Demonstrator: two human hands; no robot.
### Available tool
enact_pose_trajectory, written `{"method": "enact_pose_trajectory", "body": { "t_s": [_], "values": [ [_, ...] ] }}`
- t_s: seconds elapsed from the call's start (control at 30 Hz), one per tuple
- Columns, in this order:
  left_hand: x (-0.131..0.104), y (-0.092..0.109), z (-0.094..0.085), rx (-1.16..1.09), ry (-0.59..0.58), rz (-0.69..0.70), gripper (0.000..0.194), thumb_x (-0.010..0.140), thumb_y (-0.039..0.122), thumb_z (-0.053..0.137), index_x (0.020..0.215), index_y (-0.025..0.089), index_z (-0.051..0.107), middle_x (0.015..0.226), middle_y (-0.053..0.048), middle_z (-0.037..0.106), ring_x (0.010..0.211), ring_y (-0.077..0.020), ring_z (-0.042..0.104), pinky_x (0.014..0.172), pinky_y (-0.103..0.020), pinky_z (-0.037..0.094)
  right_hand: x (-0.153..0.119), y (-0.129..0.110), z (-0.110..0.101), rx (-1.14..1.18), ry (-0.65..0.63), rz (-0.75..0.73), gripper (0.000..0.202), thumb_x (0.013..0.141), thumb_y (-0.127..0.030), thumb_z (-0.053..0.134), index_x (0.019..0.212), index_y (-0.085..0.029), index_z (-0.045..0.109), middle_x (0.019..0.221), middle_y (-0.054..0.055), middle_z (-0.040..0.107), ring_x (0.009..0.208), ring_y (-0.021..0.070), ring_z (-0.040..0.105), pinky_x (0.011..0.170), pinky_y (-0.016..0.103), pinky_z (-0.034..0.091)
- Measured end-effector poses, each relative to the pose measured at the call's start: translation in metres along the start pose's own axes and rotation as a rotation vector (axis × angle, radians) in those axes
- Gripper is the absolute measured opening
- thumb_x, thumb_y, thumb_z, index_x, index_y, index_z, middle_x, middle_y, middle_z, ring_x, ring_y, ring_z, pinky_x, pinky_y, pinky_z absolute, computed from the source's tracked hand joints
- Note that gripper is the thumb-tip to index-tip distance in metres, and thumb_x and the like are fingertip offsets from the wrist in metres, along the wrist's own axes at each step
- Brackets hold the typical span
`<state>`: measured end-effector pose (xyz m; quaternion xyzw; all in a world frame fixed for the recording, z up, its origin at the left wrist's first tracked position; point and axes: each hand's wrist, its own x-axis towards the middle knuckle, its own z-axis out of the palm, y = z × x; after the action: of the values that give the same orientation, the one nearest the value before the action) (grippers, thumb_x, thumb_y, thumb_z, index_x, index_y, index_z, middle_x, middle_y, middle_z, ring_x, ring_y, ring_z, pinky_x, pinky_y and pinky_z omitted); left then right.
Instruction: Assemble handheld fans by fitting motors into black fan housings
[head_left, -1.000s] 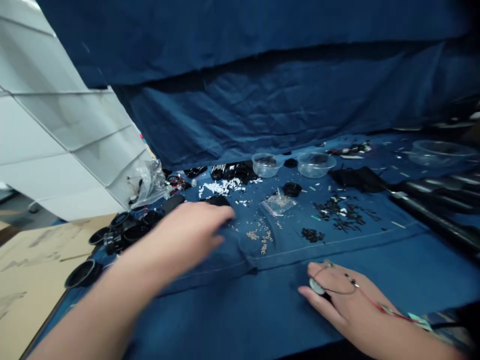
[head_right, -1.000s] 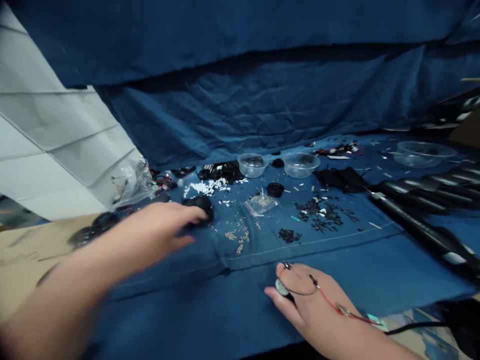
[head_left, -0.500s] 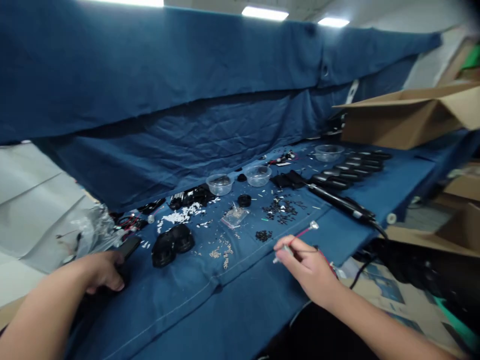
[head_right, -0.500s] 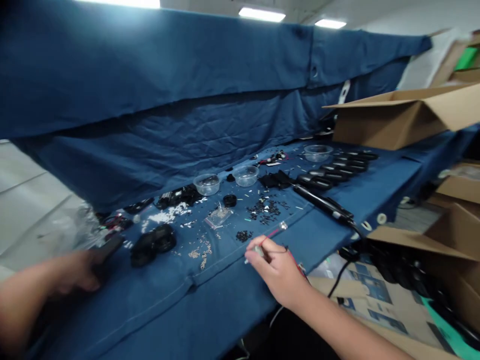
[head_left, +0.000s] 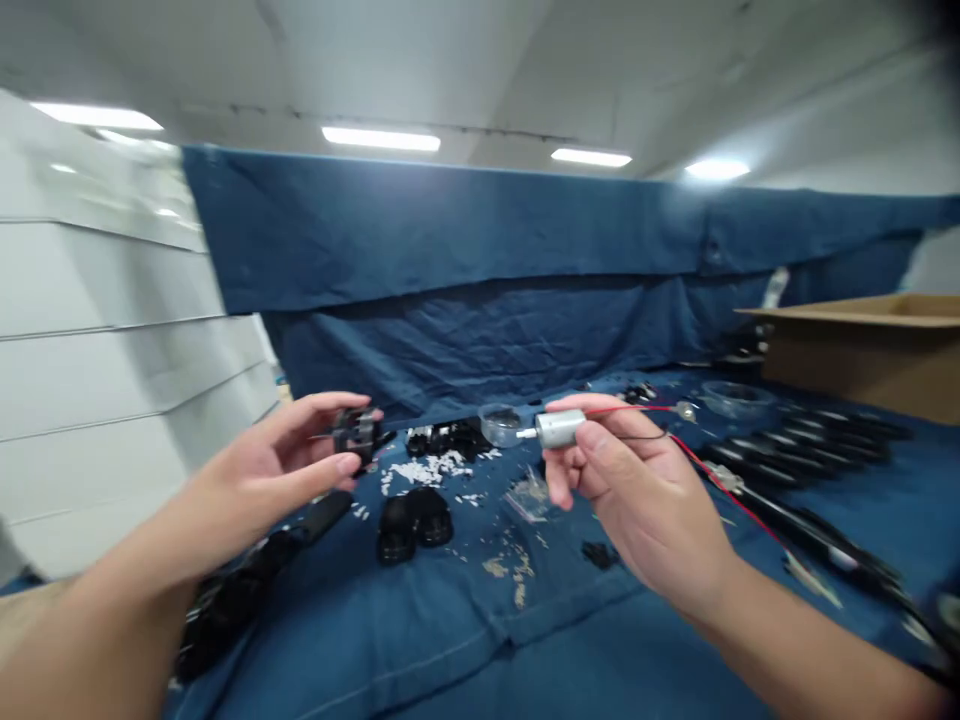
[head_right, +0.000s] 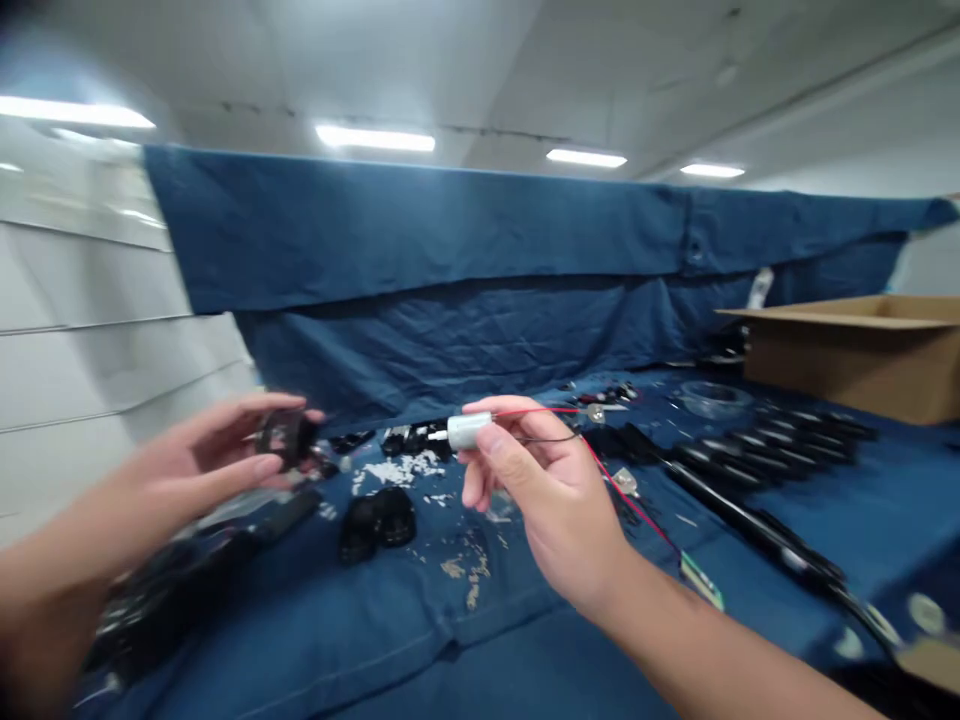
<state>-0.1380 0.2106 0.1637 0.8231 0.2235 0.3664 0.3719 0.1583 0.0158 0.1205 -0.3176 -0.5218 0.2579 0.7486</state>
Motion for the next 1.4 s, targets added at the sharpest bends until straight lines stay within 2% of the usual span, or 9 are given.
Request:
{"method": "enact_pose_trajectory", "body": {
  "t_s": [0.13,0.33,0.5,0.63,0.8,0.97,1.1,1.23,1.4],
  "values": [
    [-0.018,0.035,0.026,-0.365,-0.089,0.199,0.049,0.100,0.036,0.084,0.146,0.033,0.068,0.153,-0.011,0.069,0.102,-0.0216,0.079,0.083,-0.030,0.070,0.031,0.002,0.052,0.004,-0.106,-0.149,0.029,0.102,-0.050,0.083,0.117,-0.026,0.081,0.084,-0.001,0.072,0.075,0.0056,0.071,0.075,0.015,0.061],
    [-0.025,0.032,0.018,-0.527,-0.087,0.261,0.046,0.105,0.038,0.076,0.149,0.034,0.062,0.156,-0.010,0.062,0.109,-0.0237,0.077,0.082,-0.033,0.069,0.030,0.014,0.095,-0.146,-0.115,-0.323,0.023,0.101,-0.040,0.084,0.120,-0.026,0.081,0.099,0.002,0.079,0.082,0.0091,0.075,0.076,0.017,0.065],
    [-0.023,0.032,0.004,0.111,-0.355,-0.053,0.049,0.096,0.046,0.080,0.139,0.032,0.062,0.115,-0.003,0.073,0.096,-0.0205,0.072,0.079,-0.030,0.060,0.006,0.025,0.048,-0.498,-0.270,-0.292,0.017,0.106,-0.037,0.076,0.120,-0.026,0.079,0.101,0.002,0.077,0.084,0.0101,0.074,0.077,0.018,0.062],
    [-0.012,0.016,0.036,0.802,-0.687,-0.347,0.046,0.080,0.040,0.081,0.126,0.037,0.075,0.103,0.001,0.079,0.087,-0.0261,0.075,0.066,-0.032,0.052,-0.059,0.034,-0.026,-0.802,-0.552,0.067,0.024,0.103,-0.036,0.077,0.125,-0.025,0.080,0.112,0.007,0.074,0.105,0.0165,0.073,0.097,0.027,0.060],
    [-0.005,-0.018,0.109,0.944,-0.808,-0.385,0.047,0.070,0.019,0.084,0.117,0.024,0.082,0.110,-0.012,0.083,0.095,-0.0377,0.079,0.074,-0.040,0.059,-0.146,0.044,-0.077,-0.266,-0.093,0.674,0.036,0.097,-0.051,0.084,0.111,-0.019,0.077,0.096,0.007,0.066,0.086,0.0134,0.063,0.077,0.024,0.053],
    [-0.018,-0.022,0.154,1.048,-0.820,-0.224,0.037,0.091,0.017,0.072,0.128,0.013,0.076,0.125,-0.024,0.076,0.114,-0.0499,0.075,0.085,-0.059,0.064,-0.165,0.048,-0.082,-0.030,0.184,0.696,0.060,0.100,-0.081,0.056,0.100,-0.022,0.061,0.079,-0.002,0.035,0.065,0.0075,0.034,0.061,0.020,0.040],
    [-0.038,-0.005,0.190,0.840,-0.806,0.136,0.027,0.111,0.020,0.050,0.127,0.025,0.073,0.125,-0.011,0.075,0.120,-0.0337,0.072,0.101,-0.051,0.061,-0.160,0.049,-0.084,-0.161,0.163,0.659,0.062,0.098,-0.082,0.060,0.109,-0.022,0.065,0.081,0.000,0.048,0.068,0.0091,0.043,0.065,0.024,0.048],
    [-0.065,-0.015,0.233,0.415,-0.498,0.504,0.025,0.117,0.024,0.047,0.130,0.022,0.068,0.127,-0.008,0.075,0.114,-0.0250,0.072,0.100,-0.041,0.061,-0.160,0.054,-0.086,-0.481,0.015,0.576,0.046,0.101,-0.059,0.076,0.115,-0.016,0.073,0.101,0.008,0.070,0.089,0.0140,0.063,0.086,0.027,0.056],
    [-0.090,-0.048,0.257,0.375,-0.416,0.634,0.015,0.113,0.018,0.054,0.120,0.018,0.067,0.118,-0.007,0.078,0.100,-0.0235,0.071,0.087,-0.039,0.062,-0.167,0.053,-0.088,-0.845,-0.175,0.430,0.021,0.102,-0.036,0.073,0.100,-0.016,0.074,0.099,0.007,0.073,0.089,0.0153,0.064,0.086,0.029,0.052]
  ]
}}
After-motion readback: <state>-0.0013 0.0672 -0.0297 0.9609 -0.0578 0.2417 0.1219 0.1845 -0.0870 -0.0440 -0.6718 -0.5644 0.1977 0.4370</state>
